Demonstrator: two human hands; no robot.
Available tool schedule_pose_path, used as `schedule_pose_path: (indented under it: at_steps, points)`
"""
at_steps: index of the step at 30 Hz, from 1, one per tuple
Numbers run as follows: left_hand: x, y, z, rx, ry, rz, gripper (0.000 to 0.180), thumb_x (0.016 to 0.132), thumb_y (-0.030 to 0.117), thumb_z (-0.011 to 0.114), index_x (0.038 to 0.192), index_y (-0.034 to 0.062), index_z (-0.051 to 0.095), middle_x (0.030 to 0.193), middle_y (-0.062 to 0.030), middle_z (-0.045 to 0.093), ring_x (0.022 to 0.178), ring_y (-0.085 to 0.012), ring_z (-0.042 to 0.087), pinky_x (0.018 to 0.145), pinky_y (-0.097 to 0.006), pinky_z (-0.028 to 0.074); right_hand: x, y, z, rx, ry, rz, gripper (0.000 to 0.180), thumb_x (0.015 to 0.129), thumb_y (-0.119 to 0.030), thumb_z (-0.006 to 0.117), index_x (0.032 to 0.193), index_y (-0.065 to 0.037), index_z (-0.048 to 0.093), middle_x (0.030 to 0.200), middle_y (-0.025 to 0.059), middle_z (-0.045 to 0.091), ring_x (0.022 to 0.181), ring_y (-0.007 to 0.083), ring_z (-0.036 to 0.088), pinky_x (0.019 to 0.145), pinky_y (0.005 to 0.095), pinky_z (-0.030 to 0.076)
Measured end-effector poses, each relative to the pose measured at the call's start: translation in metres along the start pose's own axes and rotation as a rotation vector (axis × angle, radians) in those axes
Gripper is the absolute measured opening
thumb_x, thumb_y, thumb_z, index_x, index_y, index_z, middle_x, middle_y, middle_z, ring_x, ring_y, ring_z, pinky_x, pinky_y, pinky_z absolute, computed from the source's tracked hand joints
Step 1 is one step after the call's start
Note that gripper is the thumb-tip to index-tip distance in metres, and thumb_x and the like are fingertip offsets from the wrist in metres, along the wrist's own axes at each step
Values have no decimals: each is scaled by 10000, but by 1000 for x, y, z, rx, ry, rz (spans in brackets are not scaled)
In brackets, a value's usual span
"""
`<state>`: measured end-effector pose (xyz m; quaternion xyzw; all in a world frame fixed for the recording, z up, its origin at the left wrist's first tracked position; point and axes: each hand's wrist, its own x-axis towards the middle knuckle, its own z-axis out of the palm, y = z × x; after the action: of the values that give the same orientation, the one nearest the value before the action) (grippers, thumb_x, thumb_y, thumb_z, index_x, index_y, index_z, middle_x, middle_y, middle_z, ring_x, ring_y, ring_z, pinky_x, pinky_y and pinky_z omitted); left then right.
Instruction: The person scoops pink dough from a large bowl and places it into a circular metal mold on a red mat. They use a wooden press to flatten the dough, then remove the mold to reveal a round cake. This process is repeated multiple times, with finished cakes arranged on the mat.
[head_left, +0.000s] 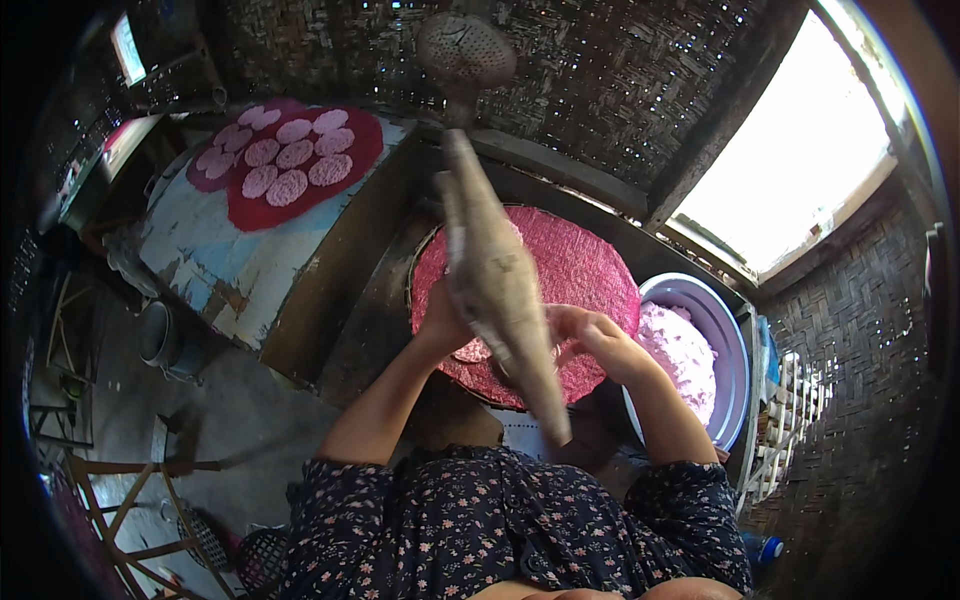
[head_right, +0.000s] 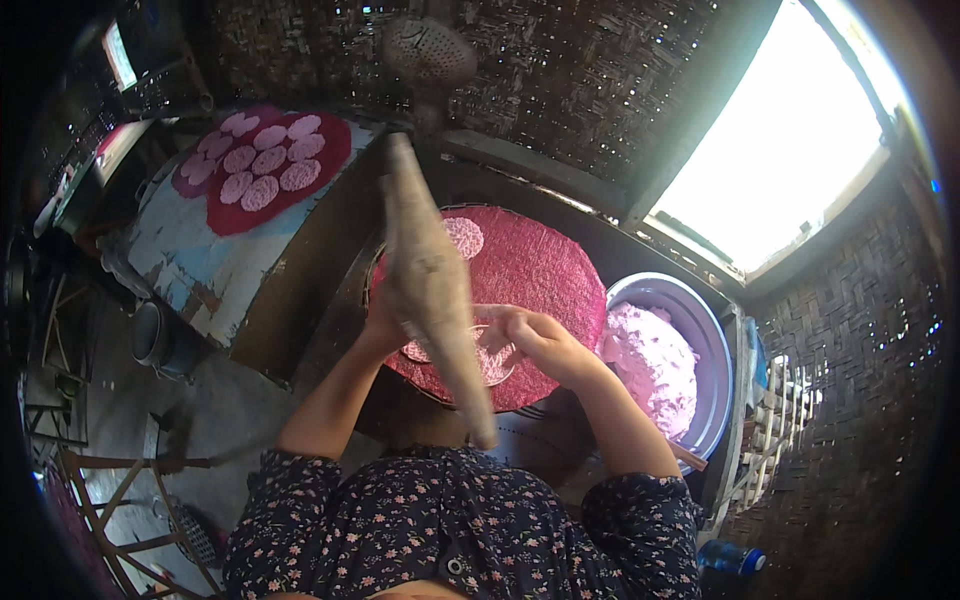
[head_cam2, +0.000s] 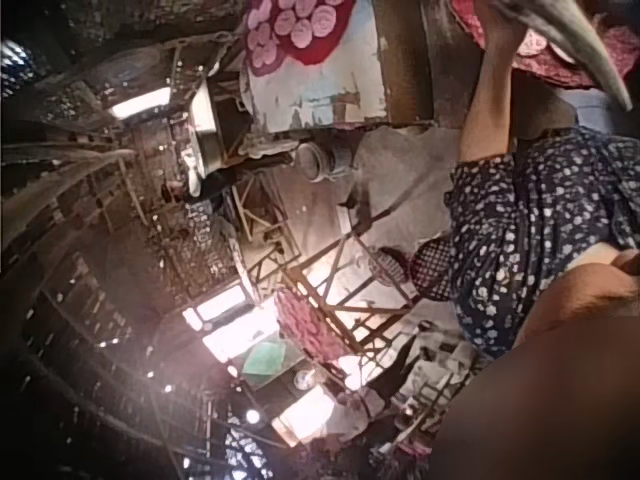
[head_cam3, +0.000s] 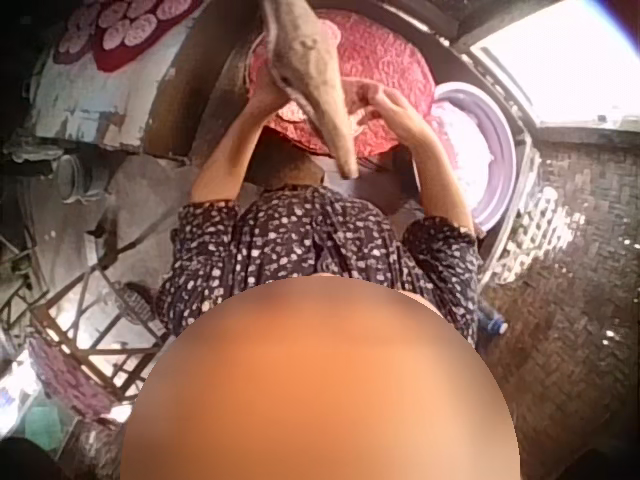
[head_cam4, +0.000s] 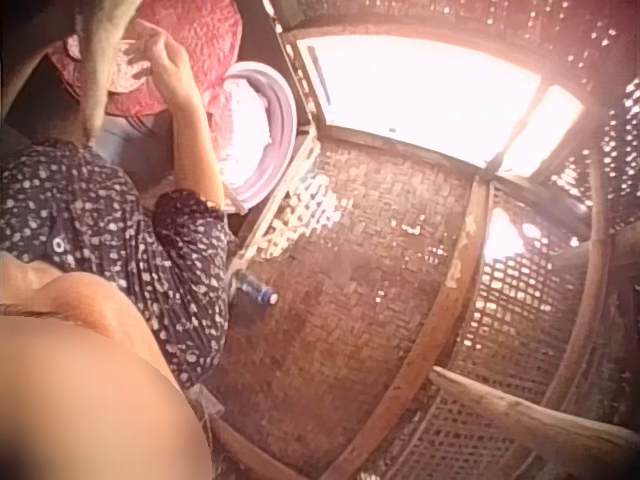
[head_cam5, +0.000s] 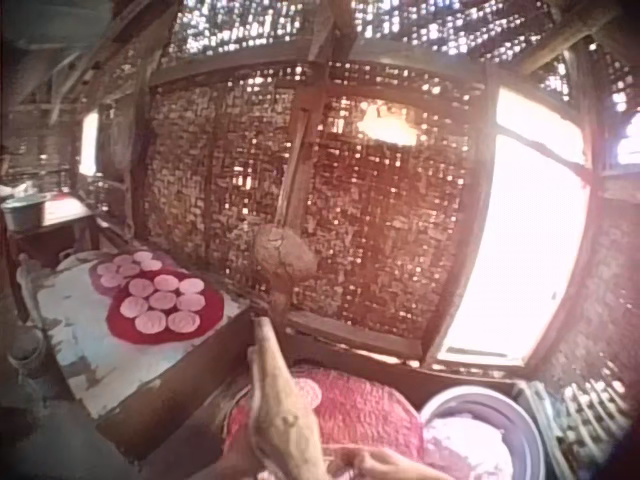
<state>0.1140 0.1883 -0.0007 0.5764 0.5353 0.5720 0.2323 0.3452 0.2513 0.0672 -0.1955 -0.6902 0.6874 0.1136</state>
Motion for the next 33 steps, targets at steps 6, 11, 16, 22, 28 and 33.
schedule_pose_path:
  at_steps: [6, 11, 16, 22, 28, 33]
  points:
    - [-52, -40, -80, -1591, -508, -165, 588, 902, 376, 483, 1351, 19, 353, 1245, -177, 503, 1158, -275, 491, 986, -432, 391, 4, 35, -7, -1105, 461, 157, 219, 765, -276, 636, 784, -61, 675, 816, 133, 615, 811, 308, 602, 737, 411, 476]
    - [-73, -54, -123, -1752, -379, -258, 612, 915, 387, 460, 1343, -35, 342, 1175, -189, 539, 1132, -307, 495, 1018, -454, 346, 3, 57, -12, -1111, 455, 155, 193, 719, -246, 638, 688, -56, 651, 781, 124, 614, 813, 309, 598, 742, 419, 474]
    - [-85, -56, -133, -1582, -264, -178, 604, 894, 376, 486, 1325, -27, 359, 1166, -184, 547, 1120, -295, 508, 1011, -448, 356, 6, 56, -5, -1243, 470, -2, 160, 701, -193, 638, 667, -37, 634, 728, 116, 597, 734, 304, 596, 678, 406, 477]
    - [-86, -50, -132, -1543, -219, -177, 594, 870, 363, 518, 1305, -18, 381, 1155, -178, 557, 1106, -282, 523, 1001, -441, 368, 16, 31, -17, -1216, 518, 52, 152, 694, -166, 572, 631, -40, 630, 734, 111, 608, 751, 298, 600, 705, 409, 493]
    - [-84, -46, -134, -1498, -209, -174, 586, 845, 350, 549, 1284, -8, 402, 1144, -172, 566, 1091, -268, 538, 991, -434, 380, 52, 29, -44, -1285, 599, 145, 154, 678, -189, 577, 653, -54, 646, 738, 119, 613, 740, 305, 607, 656, 430, 490]
    - [-86, -45, -138, -1456, -181, -165, 579, 824, 340, 576, 1266, 0, 419, 1135, -167, 574, 1079, -257, 550, 984, -428, 389, 66, 42, -49, -1318, 573, 212, 165, 670, -197, 578, 669, -47, 650, 730, 136, 614, 725, 324, 611, 641, 440, 494]
